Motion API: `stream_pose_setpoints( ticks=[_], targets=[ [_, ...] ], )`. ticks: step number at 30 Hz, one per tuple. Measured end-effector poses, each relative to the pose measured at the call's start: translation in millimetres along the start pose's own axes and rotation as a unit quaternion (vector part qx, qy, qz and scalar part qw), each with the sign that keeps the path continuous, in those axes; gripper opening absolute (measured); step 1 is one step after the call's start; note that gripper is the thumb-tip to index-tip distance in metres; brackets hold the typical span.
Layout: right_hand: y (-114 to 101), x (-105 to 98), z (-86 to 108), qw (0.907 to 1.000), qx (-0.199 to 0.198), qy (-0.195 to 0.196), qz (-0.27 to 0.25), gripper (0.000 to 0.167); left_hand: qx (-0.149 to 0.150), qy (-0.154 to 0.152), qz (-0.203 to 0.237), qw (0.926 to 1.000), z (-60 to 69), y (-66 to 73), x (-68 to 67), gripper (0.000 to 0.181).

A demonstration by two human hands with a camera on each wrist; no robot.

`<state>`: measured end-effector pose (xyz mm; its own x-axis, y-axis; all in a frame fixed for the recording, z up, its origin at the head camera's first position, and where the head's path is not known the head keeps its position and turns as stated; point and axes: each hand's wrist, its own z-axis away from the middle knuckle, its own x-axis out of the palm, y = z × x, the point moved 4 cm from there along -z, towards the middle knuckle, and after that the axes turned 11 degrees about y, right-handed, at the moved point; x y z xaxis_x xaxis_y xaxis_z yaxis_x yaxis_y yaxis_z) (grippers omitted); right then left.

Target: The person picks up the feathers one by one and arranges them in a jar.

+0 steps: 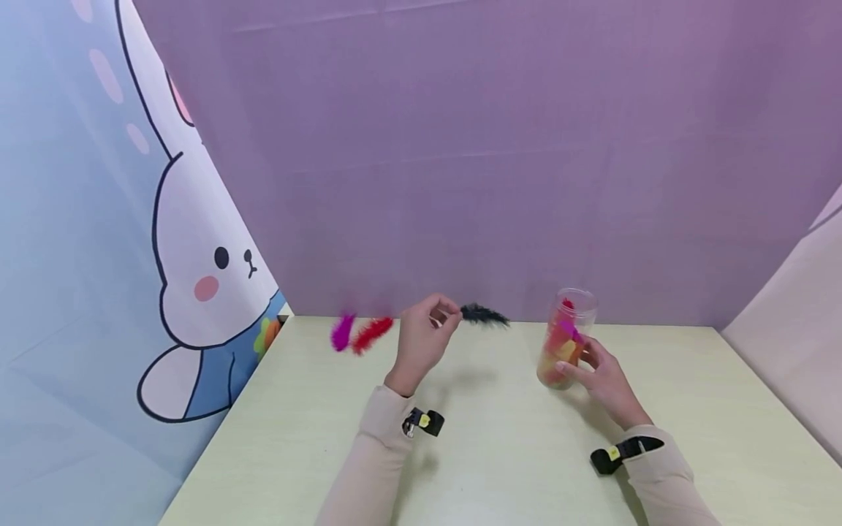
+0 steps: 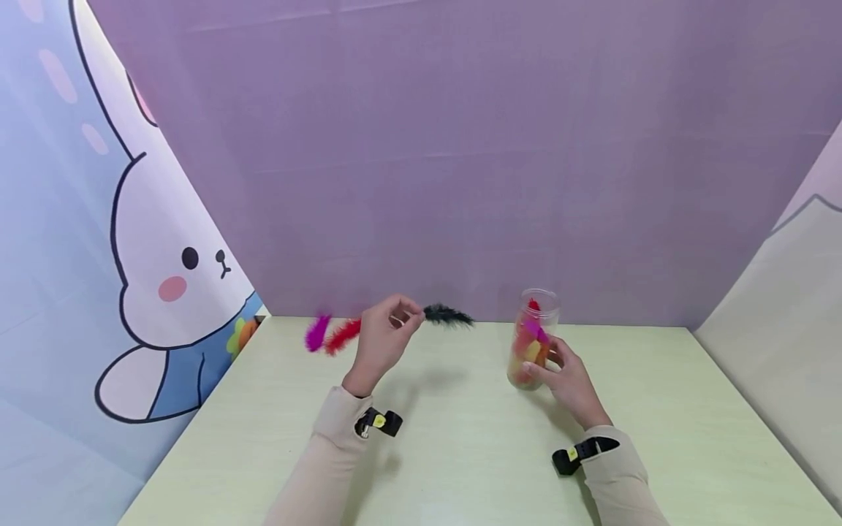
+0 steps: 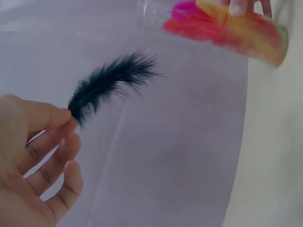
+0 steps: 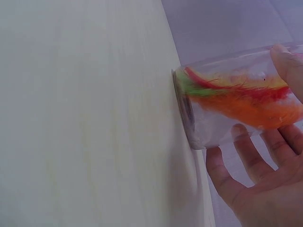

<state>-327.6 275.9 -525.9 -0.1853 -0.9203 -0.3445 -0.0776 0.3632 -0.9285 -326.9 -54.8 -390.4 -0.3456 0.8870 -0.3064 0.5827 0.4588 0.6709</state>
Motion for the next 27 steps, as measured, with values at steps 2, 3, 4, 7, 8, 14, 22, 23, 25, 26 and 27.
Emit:
stream_pose_setpoints(
  ticks=[2,3,4,7,8,14,22,23,25,26,27],
  targets=[
    [0.2,0.0,0.1,1.0000,0.002,-0.001,0.001,0.093,-0.001,0.001,0.003,1.0000,-2.4,4.3,4.2,0.008],
    [0.4,0.1,0.0,1.0000,0.002,-0.002,0.002,0.093,0.000,0.002,0.004,1.0000,-3.5,6.2,6.1,0.007],
    [0.7,0.1,0.0,1.0000,0.003,-0.002,0.003,0.093,0.001,0.003,0.006,1.0000,-4.5,8.0,8.0,0.008],
    [0.8,0.1,0.0,1.0000,0.003,-0.002,0.005,0.093,0.002,0.008,0.011,0.9999,-7.5,13.8,13.5,0.006],
    [0.8,0.0,0.0,1.0000,0.002,-0.001,0.005,0.093,0.002,0.009,0.013,0.9999,-8.7,15.8,15.5,0.005],
    [0.2,-0.7,-0.2,1.0000,-0.002,0.001,0.008,0.091,0.007,0.013,0.030,0.9994,-16.0,27.8,27.5,0.005],
    [-0.8,-0.1,-0.9,0.9999,-0.001,0.000,0.011,0.091,0.019,0.009,0.047,0.9987,-21.0,42.9,43.2,0.005],
    [-0.8,0.0,-0.9,0.9999,0.000,0.000,0.011,0.091,0.019,0.009,0.048,0.9986,-21.8,44.7,45.3,0.005],
    [-0.6,-0.1,-1.0,1.0000,-0.001,0.000,0.009,0.091,0.018,0.008,0.051,0.9985,-23.5,48.3,49.6,0.004],
    [-0.5,-0.2,-1.0,1.0000,-0.001,0.000,0.008,0.091,0.018,0.007,0.052,0.9985,-24.3,50.1,51.7,0.004],
    [-0.5,-0.3,-1.0,1.0000,-0.001,0.000,0.007,0.091,0.018,0.006,0.052,0.9985,-25.2,52.0,53.9,0.003]
  ],
)
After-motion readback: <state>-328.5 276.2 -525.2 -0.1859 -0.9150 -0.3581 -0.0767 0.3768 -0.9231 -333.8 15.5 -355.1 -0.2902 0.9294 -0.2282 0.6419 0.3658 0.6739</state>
